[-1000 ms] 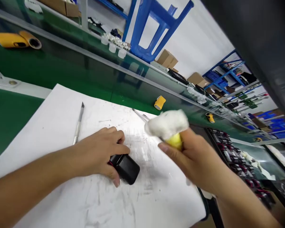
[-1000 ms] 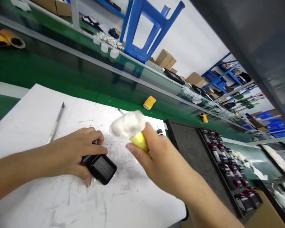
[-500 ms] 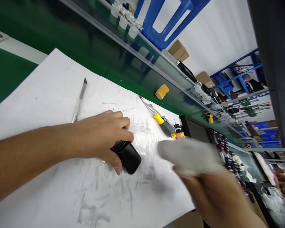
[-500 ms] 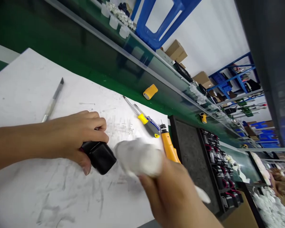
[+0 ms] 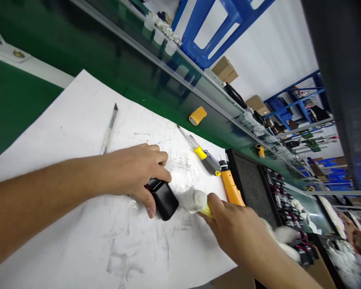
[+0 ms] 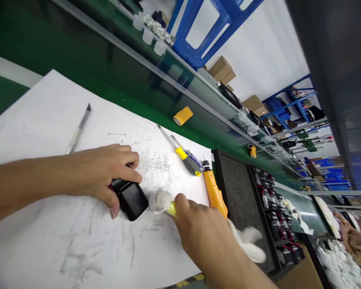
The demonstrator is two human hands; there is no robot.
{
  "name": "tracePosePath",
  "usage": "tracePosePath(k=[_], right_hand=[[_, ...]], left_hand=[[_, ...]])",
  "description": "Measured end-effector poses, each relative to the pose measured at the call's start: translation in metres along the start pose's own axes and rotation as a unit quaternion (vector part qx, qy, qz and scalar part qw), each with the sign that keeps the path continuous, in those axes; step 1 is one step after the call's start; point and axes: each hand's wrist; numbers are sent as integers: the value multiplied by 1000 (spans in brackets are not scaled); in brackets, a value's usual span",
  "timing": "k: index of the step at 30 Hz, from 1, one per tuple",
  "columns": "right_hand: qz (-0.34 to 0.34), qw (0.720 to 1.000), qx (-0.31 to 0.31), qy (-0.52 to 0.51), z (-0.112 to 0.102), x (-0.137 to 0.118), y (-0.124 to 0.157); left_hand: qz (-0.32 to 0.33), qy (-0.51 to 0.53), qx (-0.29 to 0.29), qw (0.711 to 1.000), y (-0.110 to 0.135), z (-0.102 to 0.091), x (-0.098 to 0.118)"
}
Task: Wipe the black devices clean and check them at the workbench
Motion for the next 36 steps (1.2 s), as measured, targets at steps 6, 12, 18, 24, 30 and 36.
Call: tracePosePath(k=[6, 12, 18, 24, 30, 36], right_hand=[[84, 985, -84, -122, -9, -1, -2], [118, 953, -207, -185, 5, -17, -12], [124, 943, -213, -225, 3, -16, -16], [43, 949, -96, -298, -19, -7, -12], [66, 959, -97, -257, -20, -22, -32], [41, 983, -8, -179, -26, -15, -29]], left_hand=[[-82, 59, 19, 995, 6, -11, -4], [-107, 30, 125, 986, 15, 2, 30], [-132, -84, 117, 981, 5, 38, 50], [-117, -30, 102, 987, 4, 35, 40], [-136, 18, 74, 988, 5, 32, 37], [-108, 34, 30, 993, 5, 23, 27]])
Point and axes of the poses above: each hand's wrist, its own y-axis away from the middle knuckle, its own z-axis out of the palm, x = y × z, and after that the axes turned 6 degrees about y, right-handed
